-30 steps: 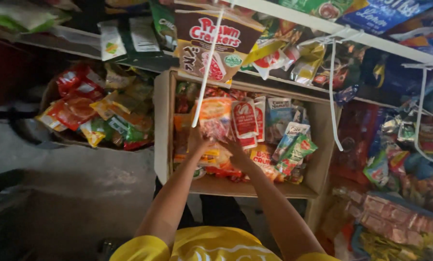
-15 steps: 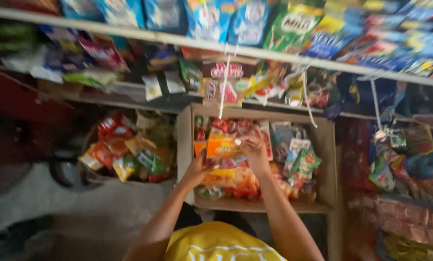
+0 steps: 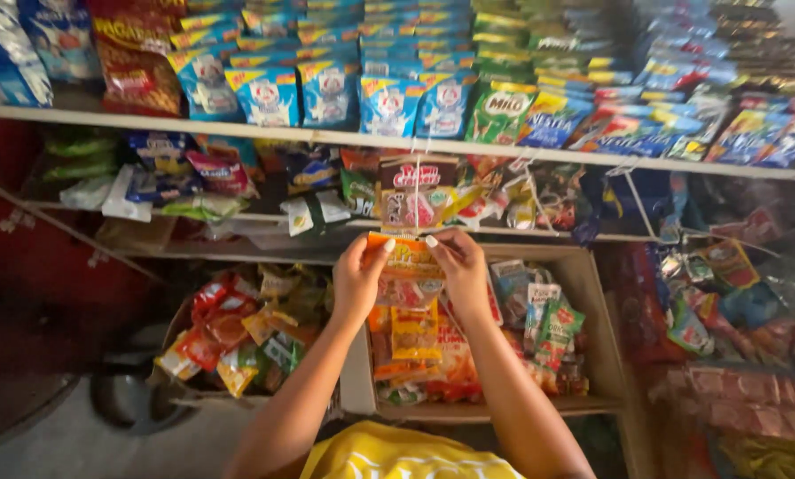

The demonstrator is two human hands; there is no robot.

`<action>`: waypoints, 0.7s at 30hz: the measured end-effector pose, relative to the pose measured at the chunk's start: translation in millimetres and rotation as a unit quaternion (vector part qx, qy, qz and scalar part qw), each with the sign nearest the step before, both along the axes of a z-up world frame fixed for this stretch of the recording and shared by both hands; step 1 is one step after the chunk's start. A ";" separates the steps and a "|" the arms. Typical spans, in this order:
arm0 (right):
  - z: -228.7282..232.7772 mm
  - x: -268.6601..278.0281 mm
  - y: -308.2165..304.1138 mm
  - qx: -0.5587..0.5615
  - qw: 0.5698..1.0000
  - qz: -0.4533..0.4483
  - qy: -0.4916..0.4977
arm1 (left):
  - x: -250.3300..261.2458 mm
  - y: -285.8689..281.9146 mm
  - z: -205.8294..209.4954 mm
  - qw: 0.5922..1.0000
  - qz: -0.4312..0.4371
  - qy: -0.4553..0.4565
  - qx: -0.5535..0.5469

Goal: The person is taking various packaged snacks, drink sachets, and bread crumbs from a cardboard box on the floor and organizing them onto store shelves or display racks.

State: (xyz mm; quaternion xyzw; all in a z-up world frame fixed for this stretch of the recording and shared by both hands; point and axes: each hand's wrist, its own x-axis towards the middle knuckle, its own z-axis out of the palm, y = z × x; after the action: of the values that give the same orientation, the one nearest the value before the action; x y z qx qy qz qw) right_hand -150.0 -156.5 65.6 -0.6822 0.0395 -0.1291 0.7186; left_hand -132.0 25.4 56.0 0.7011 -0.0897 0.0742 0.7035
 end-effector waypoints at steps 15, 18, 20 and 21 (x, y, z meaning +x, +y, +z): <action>-20.5 24.8 -8.8 -0.066 0.998 -0.003 -0.001 | 12.9 -0.7 5.9 0.987 0.013 0.092 0.130; -2.4 7.2 -0.9 -0.028 0.999 -0.033 0.018 | 12.0 -2.4 -20.1 0.988 0.071 -0.050 0.124; -14.4 -0.2 -3.3 -0.060 0.991 -0.120 0.002 | 4.7 -0.5 -37.8 0.978 0.114 -0.137 0.107; -34.2 -4.3 -5.8 -0.060 0.991 -0.119 0.001 | 3.2 1.4 -38.7 0.978 0.115 -0.138 0.107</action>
State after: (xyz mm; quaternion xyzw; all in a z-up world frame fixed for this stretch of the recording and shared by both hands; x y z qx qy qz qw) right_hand -154.3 -162.2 31.3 -0.7147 0.1133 -0.2158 0.6555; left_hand -128.7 26.8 17.3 0.7607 -0.1123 0.2405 0.5924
